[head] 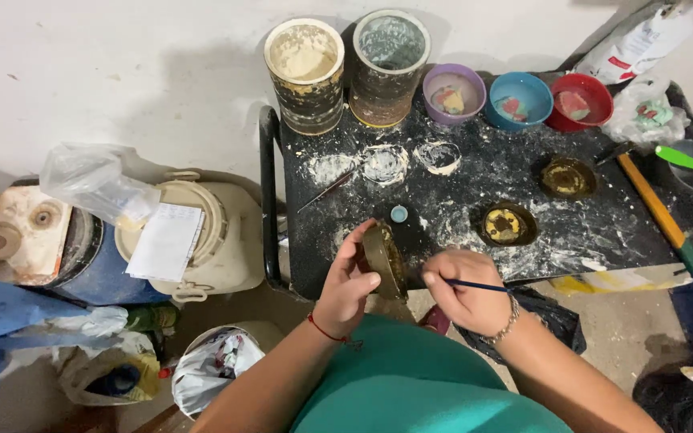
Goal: Applying a blue liquid coating to the interior of dental molds using a small brush at a laboratory bench.
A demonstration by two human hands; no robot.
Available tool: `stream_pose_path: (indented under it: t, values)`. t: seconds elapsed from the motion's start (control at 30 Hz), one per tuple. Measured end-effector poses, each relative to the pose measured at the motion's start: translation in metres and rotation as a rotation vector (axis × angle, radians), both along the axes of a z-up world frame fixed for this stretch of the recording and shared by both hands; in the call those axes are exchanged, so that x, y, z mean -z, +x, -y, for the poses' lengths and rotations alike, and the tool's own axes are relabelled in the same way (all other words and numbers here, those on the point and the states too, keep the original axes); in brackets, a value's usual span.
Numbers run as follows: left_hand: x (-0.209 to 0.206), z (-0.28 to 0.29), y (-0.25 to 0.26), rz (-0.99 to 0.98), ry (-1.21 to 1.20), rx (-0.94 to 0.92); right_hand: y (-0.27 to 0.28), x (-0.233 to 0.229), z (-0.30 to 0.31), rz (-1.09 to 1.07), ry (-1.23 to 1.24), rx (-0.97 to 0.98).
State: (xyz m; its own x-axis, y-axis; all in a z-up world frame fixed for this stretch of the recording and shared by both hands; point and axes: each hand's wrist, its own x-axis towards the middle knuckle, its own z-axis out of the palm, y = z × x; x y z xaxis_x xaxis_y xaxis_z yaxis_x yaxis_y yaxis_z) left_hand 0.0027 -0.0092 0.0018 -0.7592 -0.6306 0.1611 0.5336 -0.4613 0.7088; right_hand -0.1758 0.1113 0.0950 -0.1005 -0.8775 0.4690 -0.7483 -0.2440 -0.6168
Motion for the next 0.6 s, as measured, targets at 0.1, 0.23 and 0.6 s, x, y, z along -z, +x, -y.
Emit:
stream_pose_path:
  t: [0.1,0.23,0.6]
  values:
    - [0.008,0.000,0.000,-0.024,-0.006,-0.011,0.008,-0.021,0.010,0.033,-0.053,0.019]
    - [0.013,0.002,0.000,-0.052,-0.008,-0.013,0.000,0.010,0.008,0.065,0.045,-0.085]
    - [-0.003,0.003,0.004,-0.055,0.078,-0.028,-0.005,0.007,0.004,0.121,-0.091,-0.012]
